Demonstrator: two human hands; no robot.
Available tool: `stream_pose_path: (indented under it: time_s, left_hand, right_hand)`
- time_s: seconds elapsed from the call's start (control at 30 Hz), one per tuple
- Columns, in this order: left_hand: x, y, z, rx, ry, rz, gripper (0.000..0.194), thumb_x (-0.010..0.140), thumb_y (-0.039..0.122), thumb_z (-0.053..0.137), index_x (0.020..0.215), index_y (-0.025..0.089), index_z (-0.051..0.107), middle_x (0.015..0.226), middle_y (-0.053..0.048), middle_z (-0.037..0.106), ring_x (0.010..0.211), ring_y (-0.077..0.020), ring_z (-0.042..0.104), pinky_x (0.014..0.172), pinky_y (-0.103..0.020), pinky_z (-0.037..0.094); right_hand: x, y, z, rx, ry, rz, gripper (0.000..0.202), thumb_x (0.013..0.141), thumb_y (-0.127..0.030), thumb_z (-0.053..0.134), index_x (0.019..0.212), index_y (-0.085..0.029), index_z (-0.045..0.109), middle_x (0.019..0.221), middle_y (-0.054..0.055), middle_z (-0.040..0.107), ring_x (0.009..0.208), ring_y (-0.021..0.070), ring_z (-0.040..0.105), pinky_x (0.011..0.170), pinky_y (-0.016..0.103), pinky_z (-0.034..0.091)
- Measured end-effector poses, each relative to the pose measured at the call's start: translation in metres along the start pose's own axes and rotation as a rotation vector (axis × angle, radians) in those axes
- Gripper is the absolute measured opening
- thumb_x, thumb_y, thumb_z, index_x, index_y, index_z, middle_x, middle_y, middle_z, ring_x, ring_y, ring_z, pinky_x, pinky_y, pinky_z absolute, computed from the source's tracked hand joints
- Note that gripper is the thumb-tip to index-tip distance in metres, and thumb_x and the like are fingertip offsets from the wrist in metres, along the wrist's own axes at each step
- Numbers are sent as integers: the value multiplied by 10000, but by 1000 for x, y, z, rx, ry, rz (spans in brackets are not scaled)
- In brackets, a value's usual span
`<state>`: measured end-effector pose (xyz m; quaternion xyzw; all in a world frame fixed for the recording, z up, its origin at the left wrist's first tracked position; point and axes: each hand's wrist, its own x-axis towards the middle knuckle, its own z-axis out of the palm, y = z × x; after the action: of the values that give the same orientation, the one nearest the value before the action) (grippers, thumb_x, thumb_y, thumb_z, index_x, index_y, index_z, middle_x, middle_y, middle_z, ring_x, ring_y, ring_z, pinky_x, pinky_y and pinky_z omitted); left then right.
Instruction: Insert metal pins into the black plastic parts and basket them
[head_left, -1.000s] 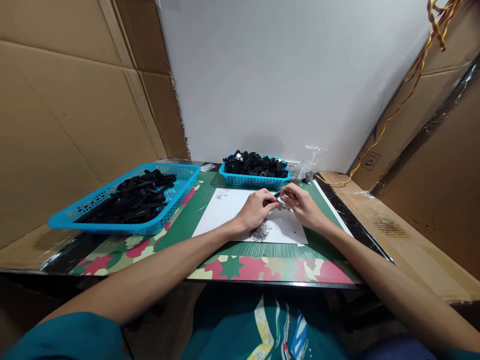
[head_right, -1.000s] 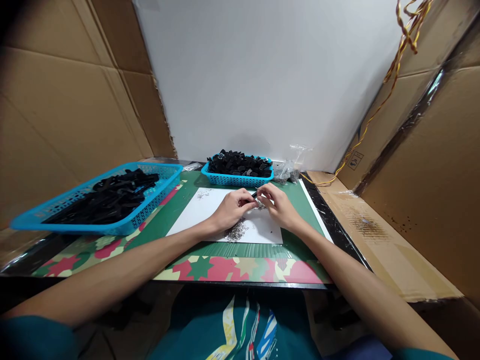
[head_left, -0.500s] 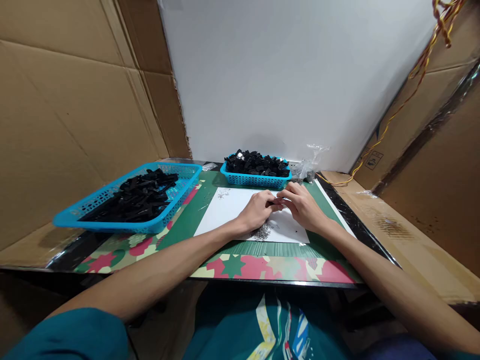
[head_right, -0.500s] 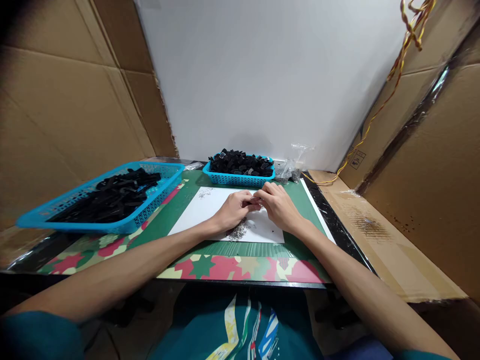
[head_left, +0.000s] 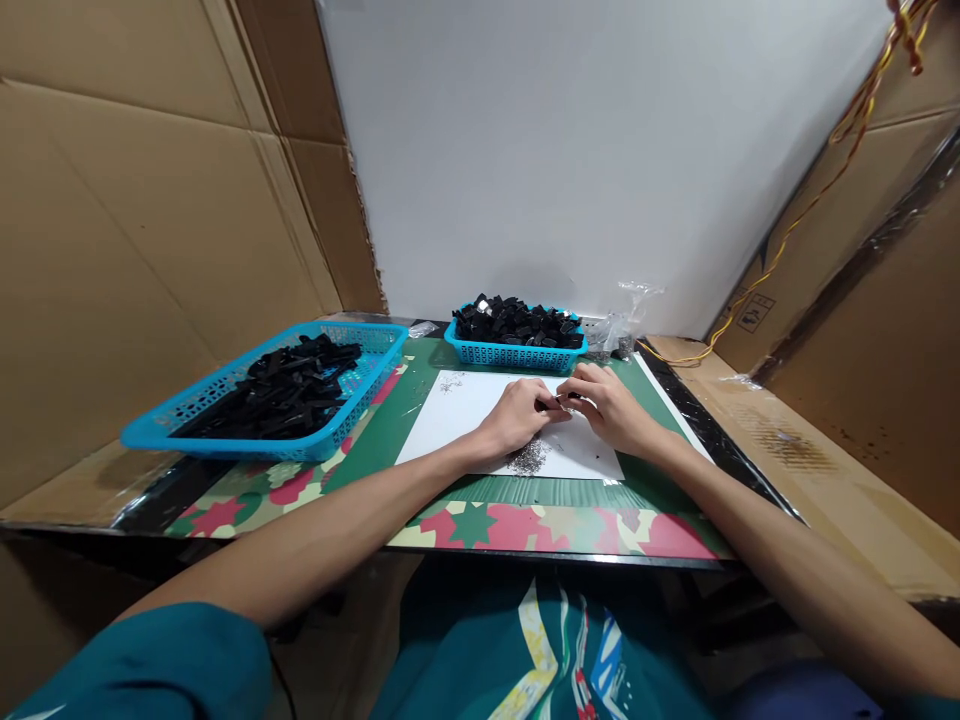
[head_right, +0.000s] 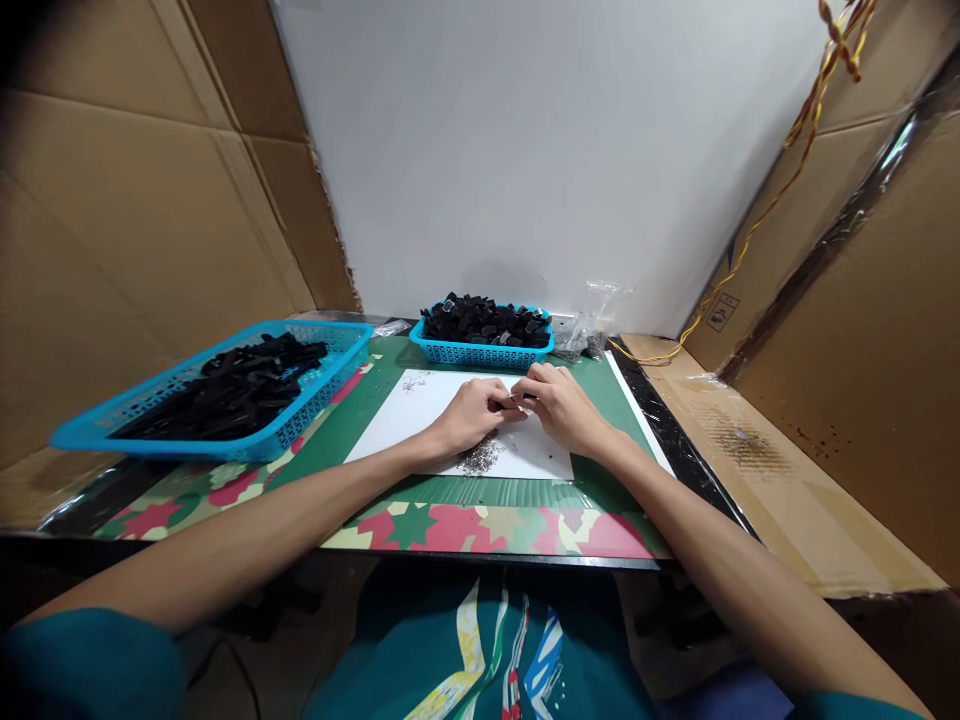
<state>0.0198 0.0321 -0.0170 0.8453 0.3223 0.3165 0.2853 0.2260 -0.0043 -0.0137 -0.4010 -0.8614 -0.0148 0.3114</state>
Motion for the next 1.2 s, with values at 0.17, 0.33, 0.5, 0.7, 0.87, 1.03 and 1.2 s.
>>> stream_pose_path:
  time_s: [0.17, 0.33, 0.5, 0.7, 0.87, 1.03, 1.2]
  left_hand:
    - [-2, 1, 0, 92, 29, 36, 124, 887, 204, 723, 870, 177, 843, 906, -55, 720, 756, -161, 604, 748, -295, 461]
    - [-2, 1, 1, 157, 84, -19, 184, 831, 158, 718, 967, 167, 840, 953, -57, 686, 734, -150, 586, 738, -296, 477]
    - [0, 0, 1, 120, 119, -28, 173, 830, 147, 681, 916, 177, 829, 926, -44, 665, 725, -145, 584, 702, -287, 460]
    - [0, 2, 0, 103, 75, -15, 241, 930, 245, 620, 787, 181, 803, 892, -45, 647, 803, -168, 612, 700, -298, 428]
    - [1, 3, 0, 33, 113, 4, 165, 881, 248, 692, 922, 196, 842, 942, -50, 681, 766, -154, 592, 702, -302, 441]
    - [2, 3, -1, -81, 169, 43, 190, 863, 349, 770, 909, 174, 827, 912, -51, 687, 764, -151, 566, 694, -297, 437]
    - [1, 3, -3, -86, 175, 37, 186, 902, 332, 730, 919, 168, 816, 943, -57, 691, 797, -153, 584, 705, -293, 440]
  right_hand:
    - [2, 3, 4, 211, 78, 115, 145, 1020, -205, 515, 941, -204, 637, 931, 64, 594, 846, 219, 541, 788, 342, 388]
    - [3, 3, 2, 458, 142, 261, 192, 999, -371, 570, 911, -202, 597, 836, 18, 539, 741, 176, 453, 697, 316, 359]
    - [4, 1, 2, 733, 35, 397, 377, 937, -560, 654, 905, -186, 626, 742, -17, 499, 681, 153, 408, 633, 304, 315]
    - [4, -1, 10, 866, 64, 429, 400, 894, -571, 711, 896, -177, 642, 782, -6, 552, 705, 148, 443, 654, 302, 314]
    - [5, -2, 11, 918, 118, 508, 423, 851, -581, 752, 860, -175, 635, 758, -17, 547, 679, 137, 440, 639, 299, 296]
    - [6, -6, 12, 979, 121, 535, 461, 807, -610, 784, 881, -177, 644, 753, -30, 546, 657, 123, 418, 615, 284, 293]
    - [7, -3, 12, 965, 119, 525, 475, 805, -623, 780, 864, -178, 626, 737, -35, 539, 648, 118, 426, 605, 274, 312]
